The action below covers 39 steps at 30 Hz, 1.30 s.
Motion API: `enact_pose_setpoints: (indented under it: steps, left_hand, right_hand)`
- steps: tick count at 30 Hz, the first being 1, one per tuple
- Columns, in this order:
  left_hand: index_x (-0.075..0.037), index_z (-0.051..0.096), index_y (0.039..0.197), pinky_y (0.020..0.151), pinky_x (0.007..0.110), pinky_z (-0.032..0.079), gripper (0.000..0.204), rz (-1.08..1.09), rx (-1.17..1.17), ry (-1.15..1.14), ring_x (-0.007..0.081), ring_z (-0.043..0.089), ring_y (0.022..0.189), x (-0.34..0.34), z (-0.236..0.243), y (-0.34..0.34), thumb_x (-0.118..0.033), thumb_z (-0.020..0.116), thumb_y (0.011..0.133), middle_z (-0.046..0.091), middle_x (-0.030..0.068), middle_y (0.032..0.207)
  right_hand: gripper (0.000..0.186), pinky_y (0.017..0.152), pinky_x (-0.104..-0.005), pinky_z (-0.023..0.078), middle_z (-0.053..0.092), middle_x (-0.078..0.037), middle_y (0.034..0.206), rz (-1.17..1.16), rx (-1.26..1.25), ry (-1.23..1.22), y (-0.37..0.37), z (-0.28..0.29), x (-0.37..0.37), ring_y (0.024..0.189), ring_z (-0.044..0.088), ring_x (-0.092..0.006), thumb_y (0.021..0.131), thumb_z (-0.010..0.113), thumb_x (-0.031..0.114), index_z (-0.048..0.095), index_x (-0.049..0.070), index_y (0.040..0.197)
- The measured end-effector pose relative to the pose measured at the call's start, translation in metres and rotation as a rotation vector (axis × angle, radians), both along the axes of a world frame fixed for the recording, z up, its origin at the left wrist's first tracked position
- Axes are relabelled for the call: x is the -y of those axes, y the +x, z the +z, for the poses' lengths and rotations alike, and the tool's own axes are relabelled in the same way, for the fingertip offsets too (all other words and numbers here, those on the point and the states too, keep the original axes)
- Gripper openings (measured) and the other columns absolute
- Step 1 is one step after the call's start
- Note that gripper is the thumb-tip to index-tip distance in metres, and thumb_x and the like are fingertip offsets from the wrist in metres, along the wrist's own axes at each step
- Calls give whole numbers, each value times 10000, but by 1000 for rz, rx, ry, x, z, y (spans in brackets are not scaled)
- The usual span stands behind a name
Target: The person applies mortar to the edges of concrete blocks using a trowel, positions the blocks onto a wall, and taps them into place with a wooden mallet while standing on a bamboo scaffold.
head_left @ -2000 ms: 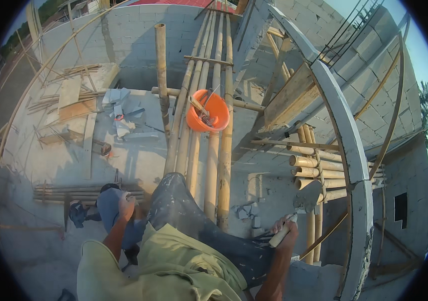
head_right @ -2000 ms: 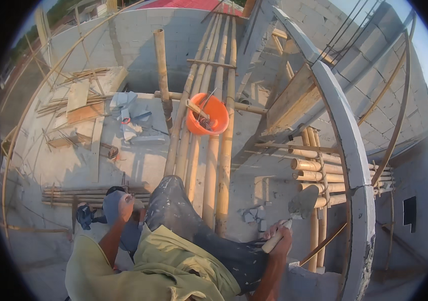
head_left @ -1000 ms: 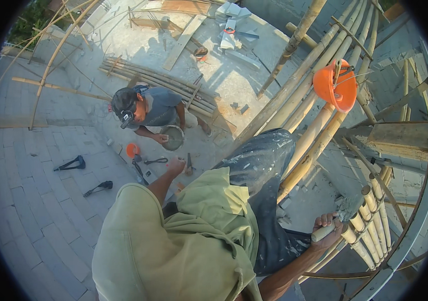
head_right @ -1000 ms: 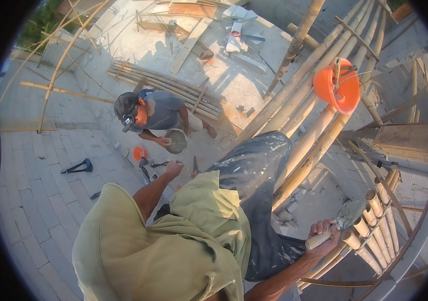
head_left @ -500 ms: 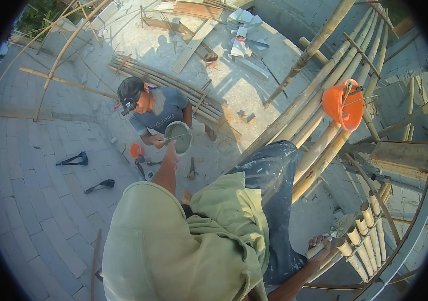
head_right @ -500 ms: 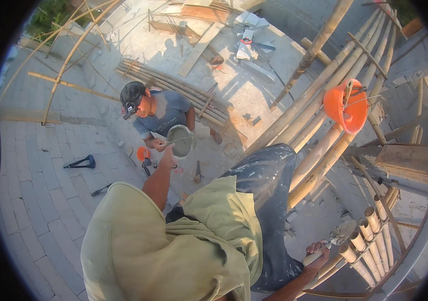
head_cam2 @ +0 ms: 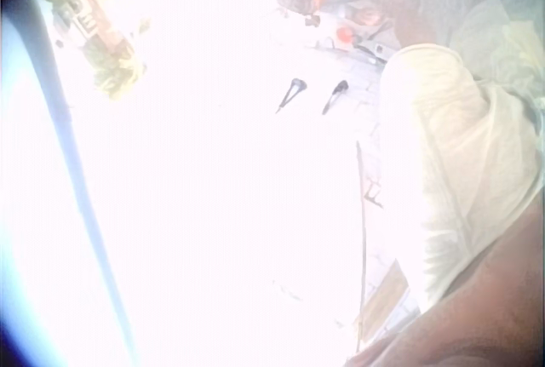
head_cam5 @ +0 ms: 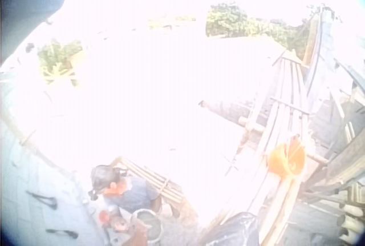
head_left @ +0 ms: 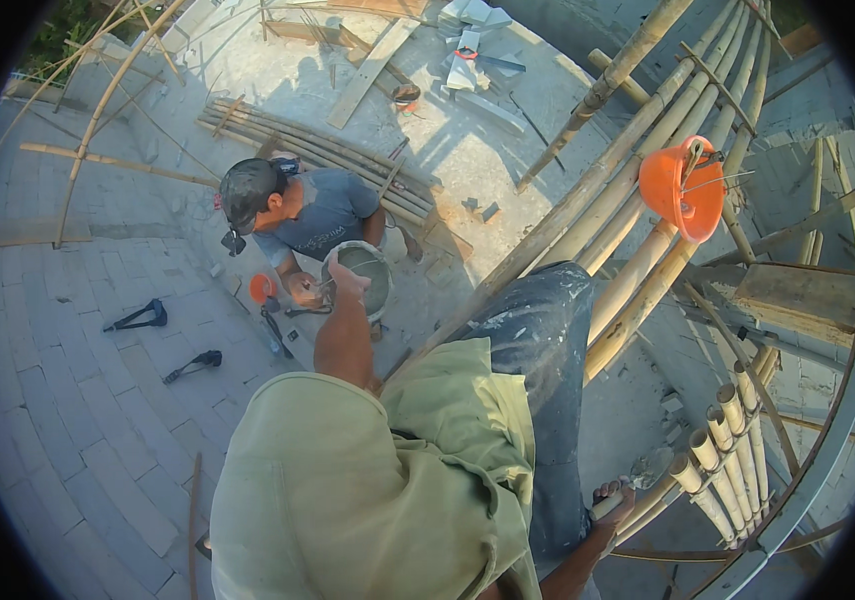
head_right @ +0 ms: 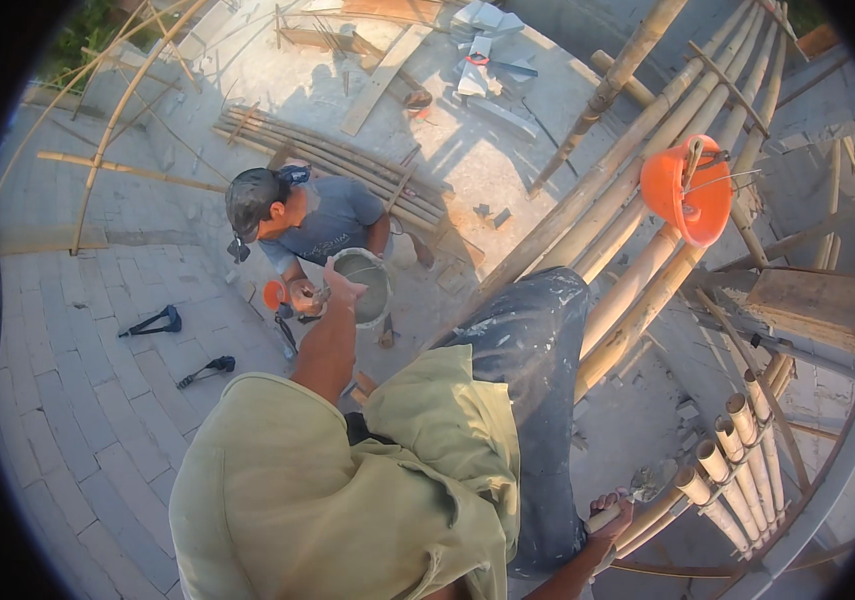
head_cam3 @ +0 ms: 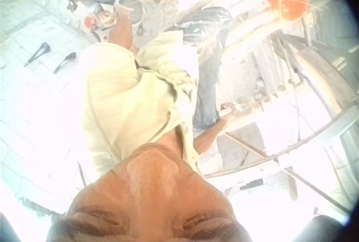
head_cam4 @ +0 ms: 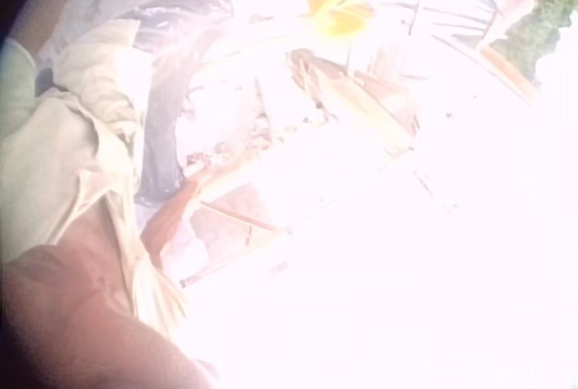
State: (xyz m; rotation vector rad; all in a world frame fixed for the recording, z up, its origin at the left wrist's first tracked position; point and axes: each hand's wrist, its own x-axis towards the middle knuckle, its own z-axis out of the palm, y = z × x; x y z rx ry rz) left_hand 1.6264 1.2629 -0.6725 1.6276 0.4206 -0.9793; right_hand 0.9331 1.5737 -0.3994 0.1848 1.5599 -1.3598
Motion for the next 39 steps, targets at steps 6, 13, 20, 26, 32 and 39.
enact_pose_setpoints:
  steps: [6, 13, 20, 26, 32, 39]
  left_hand:
    - [70, 450, 1424, 1092, 499, 405, 899, 477, -204, -285, 293, 608, 1147, 1, 2, -5, -700, 478, 961, 570, 169, 1341]
    - [-151, 371, 837, 570, 390, 309, 499, 404, -185, -236, 173, 300, 523, 39, 97, -42, -603, 539, 967, 328, 12, 682]
    - [-136, 520, 965, 565, 349, 341, 434, -130, -66, -199, 153, 377, 571, 126, 229, -100, -569, 548, 991, 482, 39, 806]
    - [-37, 292, 1558, 1067, 503, 382, 998, -693, -28, -403, 314, 415, 1373, 180, 264, -185, -697, 622, 885, 360, 145, 1563]
    - [18, 169, 1624, 927, 408, 435, 1257, -1075, -56, -485, 278, 483, 1136, 233, 335, -304, -771, 697, 799, 302, 162, 1555]
    - [-229, 297, 617, 389, 257, 148, 640, -1515, -277, -714, 72, 228, 379, 201, 375, -428, -674, 589, 973, 254, -89, 509]
  right_hand:
    - [274, 574, -358, 425, 448, -30, 643, 50, -24, -65, -1, 10, 18, 601, 496, -197, 882, 599, 287, 592, 113, 1093]
    - [289, 583, -371, 431, 443, -51, 633, 35, -99, -206, 24, 43, 48, 587, 486, -216, 880, 539, 243, 586, 53, 1093]
    - [246, 587, -356, 490, 550, -92, 658, 85, -171, -215, 38, 51, 103, 597, 571, -211, 879, 570, 82, 594, -71, 1070]
    - [181, 543, -348, 473, 585, -79, 647, 92, -260, -222, 44, 51, 109, 553, 585, -192, 908, 650, 148, 639, -29, 941]
    - [212, 555, -330, 475, 594, -89, 670, 218, -304, -200, 63, 49, 121, 575, 579, -191, 917, 649, 125, 643, -57, 1025]
    - [218, 541, -320, 490, 581, -77, 697, 14, -268, -198, 71, 73, 109, 587, 562, -173, 870, 610, 69, 639, -45, 1054]
